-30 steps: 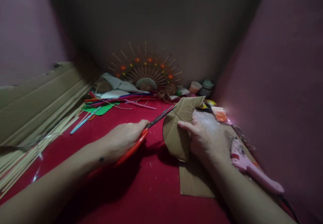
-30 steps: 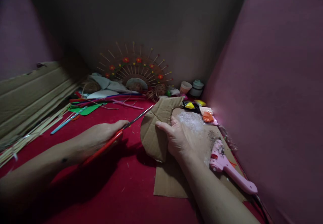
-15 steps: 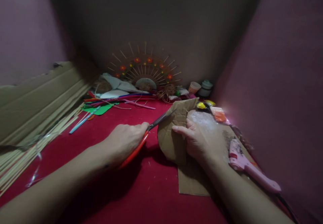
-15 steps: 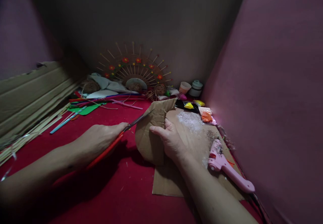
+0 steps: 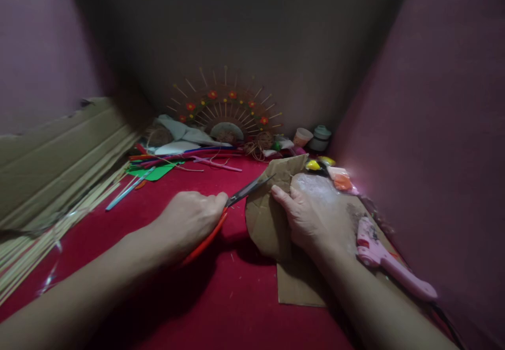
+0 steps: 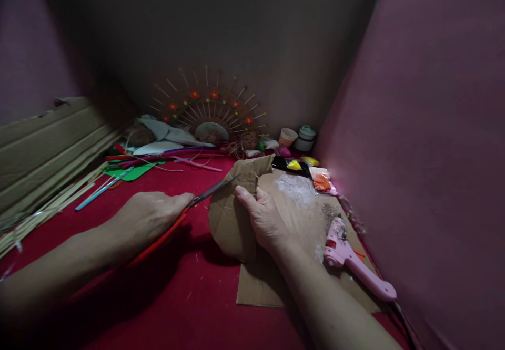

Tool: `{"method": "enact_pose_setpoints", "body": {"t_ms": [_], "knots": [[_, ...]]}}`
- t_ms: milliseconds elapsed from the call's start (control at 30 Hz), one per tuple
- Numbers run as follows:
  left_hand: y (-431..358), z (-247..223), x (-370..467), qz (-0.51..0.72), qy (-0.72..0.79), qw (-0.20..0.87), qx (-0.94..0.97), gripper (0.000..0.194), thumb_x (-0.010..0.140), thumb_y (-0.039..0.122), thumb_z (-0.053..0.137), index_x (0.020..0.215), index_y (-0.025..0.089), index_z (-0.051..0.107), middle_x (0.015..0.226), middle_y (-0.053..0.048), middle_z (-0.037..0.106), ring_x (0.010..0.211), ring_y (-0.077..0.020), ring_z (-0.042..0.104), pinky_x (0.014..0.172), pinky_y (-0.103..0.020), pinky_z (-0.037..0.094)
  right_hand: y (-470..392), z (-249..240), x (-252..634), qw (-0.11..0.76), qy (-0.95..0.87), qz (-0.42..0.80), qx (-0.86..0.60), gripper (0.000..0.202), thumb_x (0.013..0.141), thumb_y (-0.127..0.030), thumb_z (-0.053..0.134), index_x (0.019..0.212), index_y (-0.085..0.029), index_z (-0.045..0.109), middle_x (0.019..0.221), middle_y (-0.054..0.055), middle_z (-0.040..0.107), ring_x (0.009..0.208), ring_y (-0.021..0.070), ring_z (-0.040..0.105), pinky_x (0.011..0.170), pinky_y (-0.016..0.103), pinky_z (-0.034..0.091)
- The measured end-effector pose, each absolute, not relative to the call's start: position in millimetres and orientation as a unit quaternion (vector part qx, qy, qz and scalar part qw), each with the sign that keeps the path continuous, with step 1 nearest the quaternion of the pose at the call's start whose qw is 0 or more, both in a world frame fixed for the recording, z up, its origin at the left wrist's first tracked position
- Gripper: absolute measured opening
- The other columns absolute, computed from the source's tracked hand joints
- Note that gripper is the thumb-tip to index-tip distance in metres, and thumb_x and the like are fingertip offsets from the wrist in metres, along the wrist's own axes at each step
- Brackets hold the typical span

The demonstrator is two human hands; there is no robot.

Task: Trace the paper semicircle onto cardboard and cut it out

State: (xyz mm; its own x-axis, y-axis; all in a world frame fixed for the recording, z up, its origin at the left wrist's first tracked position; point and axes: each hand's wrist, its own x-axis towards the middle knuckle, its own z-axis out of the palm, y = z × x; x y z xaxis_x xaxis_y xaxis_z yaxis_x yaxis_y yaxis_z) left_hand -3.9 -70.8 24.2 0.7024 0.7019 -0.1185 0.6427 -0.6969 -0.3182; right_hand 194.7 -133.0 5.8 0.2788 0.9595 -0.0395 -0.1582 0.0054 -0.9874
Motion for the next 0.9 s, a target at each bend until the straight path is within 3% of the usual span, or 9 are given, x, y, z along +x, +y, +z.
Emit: {"method": "enact_pose_setpoints", "body": {"t_ms": [67, 267, 367, 467, 633, 800, 900], "knots": [[-70, 24, -6, 0.114, -0.365, 0.129, -0.915, 0.025, 0.093, 0.009, 0.037, 0.101, 0.014, 0.060, 0.078, -0.012, 0.071, 0.077, -0.0366, 0.072, 0.060, -0.043, 0.049, -135, 13, 193, 0.588, -0.378, 0.473, -0.537, 0.012, 0.075, -0.038, 0.070, 0.072, -0.028, 0.064, 0.065, 0.001, 0.068, 0.077, 0.0259, 0.066, 0.069, 0.035, 0.050], [-67, 24, -9, 0.126, -0.358, 0.112, -0.918, 0.021, 0.096, 0.011, 0.039, 0.102, 0.014, 0.059, 0.078, -0.010, 0.072, 0.074, -0.0356, 0.073, 0.054, -0.038, 0.038, -142, 35, 187, 0.561, -0.387, 0.464, -0.566, 0.034, 0.080, -0.030, 0.063, 0.051, -0.028, 0.045, 0.049, -0.001, 0.053, 0.068, 0.0237, 0.062, 0.063, 0.033, 0.049], [-68, 28, -8, 0.132, -0.358, 0.097, -0.919, 0.019, 0.096, 0.011, 0.041, 0.102, 0.015, 0.058, 0.078, -0.009, 0.073, 0.073, -0.0318, 0.072, 0.052, -0.035, 0.029, -143, 34, 187, 0.562, -0.391, 0.404, -0.607, 0.032, 0.078, -0.029, 0.066, 0.051, -0.027, 0.048, 0.046, -0.002, 0.049, 0.065, 0.0222, 0.059, 0.061, 0.032, 0.048], [-70, 34, -7, 0.139, -0.371, 0.077, -0.915, 0.016, 0.094, 0.011, 0.044, 0.099, 0.016, 0.059, 0.073, -0.007, 0.071, 0.067, -0.0269, 0.069, 0.052, -0.033, 0.025, -140, 24, 190, 0.573, -0.383, 0.439, -0.577, 0.024, 0.077, -0.032, 0.068, 0.058, -0.026, 0.056, 0.050, -0.002, 0.056, 0.064, 0.0211, 0.060, 0.063, 0.032, 0.049], [-68, 30, -10, 0.116, -0.379, 0.052, -0.917, 0.012, 0.091, 0.015, 0.046, 0.094, 0.019, 0.057, 0.064, -0.005, 0.065, 0.060, -0.0266, 0.064, 0.053, -0.033, 0.028, -134, 3, 195, 0.592, -0.354, 0.563, -0.455, 0.023, 0.072, -0.044, 0.074, 0.079, -0.025, 0.063, 0.063, -0.003, 0.067, 0.059, 0.0189, 0.060, 0.061, 0.032, 0.049], [-62, 15, -12, 0.063, -0.350, -0.011, -0.935, 0.023, 0.096, 0.020, 0.038, 0.107, 0.017, 0.058, 0.094, -0.012, 0.073, 0.085, -0.0298, 0.070, 0.066, -0.036, 0.044, -136, 5, 194, 0.556, -0.371, 0.561, -0.488, 0.023, 0.071, -0.038, 0.078, 0.069, -0.023, 0.061, 0.055, -0.004, 0.060, 0.056, 0.0167, 0.057, 0.063, 0.032, 0.049], [-62, 13, -9, 0.075, -0.366, 0.007, -0.927, 0.027, 0.097, 0.018, 0.037, 0.111, 0.014, 0.061, 0.098, -0.015, 0.074, 0.090, -0.0323, 0.070, 0.072, -0.040, 0.047, -137, 7, 192, 0.549, -0.369, 0.580, -0.476, 0.018, 0.072, -0.037, 0.077, 0.072, -0.023, 0.064, 0.060, -0.002, 0.064, 0.058, 0.0175, 0.059, 0.065, 0.032, 0.050]]}}
